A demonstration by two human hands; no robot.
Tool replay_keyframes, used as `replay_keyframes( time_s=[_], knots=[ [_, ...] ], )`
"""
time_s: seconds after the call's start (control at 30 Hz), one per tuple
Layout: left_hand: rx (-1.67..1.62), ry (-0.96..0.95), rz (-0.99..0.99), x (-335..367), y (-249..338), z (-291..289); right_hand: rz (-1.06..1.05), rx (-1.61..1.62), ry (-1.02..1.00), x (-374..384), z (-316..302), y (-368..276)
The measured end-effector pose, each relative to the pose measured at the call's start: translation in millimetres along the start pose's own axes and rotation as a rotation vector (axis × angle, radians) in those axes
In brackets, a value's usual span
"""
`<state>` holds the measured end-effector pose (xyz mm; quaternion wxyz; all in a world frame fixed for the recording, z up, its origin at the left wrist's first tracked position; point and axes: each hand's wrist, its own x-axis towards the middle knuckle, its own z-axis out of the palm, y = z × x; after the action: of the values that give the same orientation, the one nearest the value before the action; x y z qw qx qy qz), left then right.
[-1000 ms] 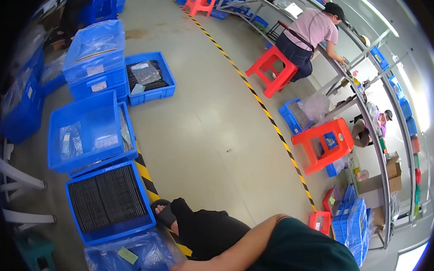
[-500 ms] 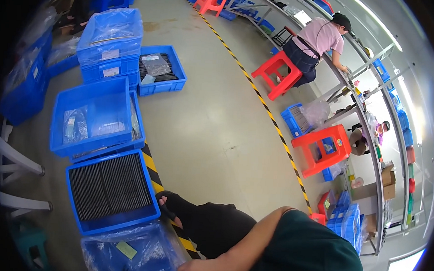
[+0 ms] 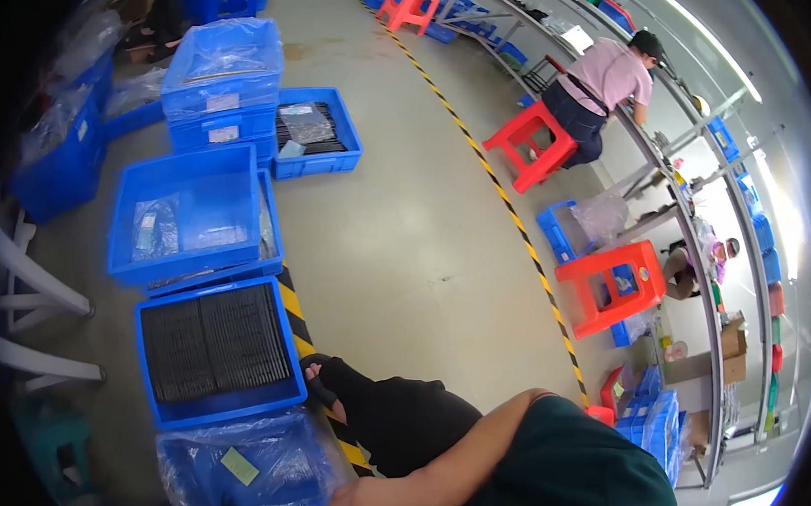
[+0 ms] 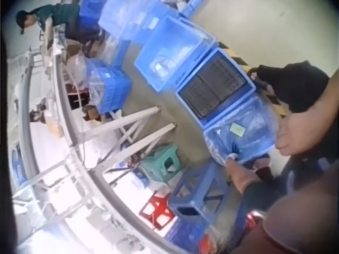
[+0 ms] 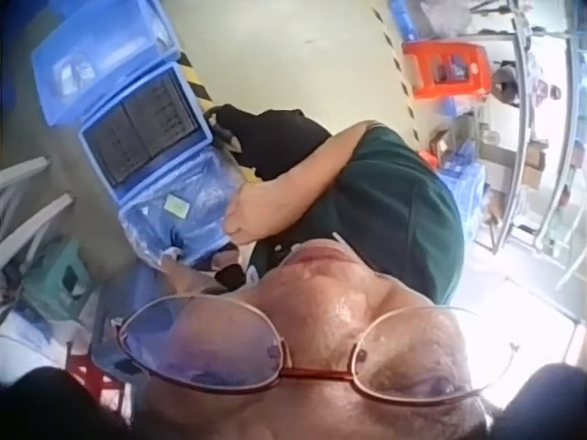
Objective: Inspect small black rods and place them into a slotted blue tray for sorting or organization.
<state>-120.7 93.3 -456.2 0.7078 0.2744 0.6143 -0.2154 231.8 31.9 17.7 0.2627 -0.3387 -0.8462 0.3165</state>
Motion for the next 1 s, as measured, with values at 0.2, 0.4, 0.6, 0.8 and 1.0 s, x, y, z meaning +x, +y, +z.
replay_keyframes(
  time_s=[0.2,0.4,0.6,0.8,1.0],
  knots=[
    [-0.277,0.091,0.02,-85,-20,-53,-0.045,-0.045,0.052,-6,-3,-2],
    [-0.537,0.149,0.11,-191,-53,-85,0.017,-0.112,0.025,-1,20,2],
    [-1.218,0.156,0.856,-263,9,53,0.171,-0.113,0.098,-1,16,12],
    [-1.444,-0.124,1.258,-285,36,117,0.283,0.185,0.286,5,41,25],
    [-1.367,-0.213,1.521,-391,51,159,0.551,1.206,0.694,11,78,-3]
  ],
)
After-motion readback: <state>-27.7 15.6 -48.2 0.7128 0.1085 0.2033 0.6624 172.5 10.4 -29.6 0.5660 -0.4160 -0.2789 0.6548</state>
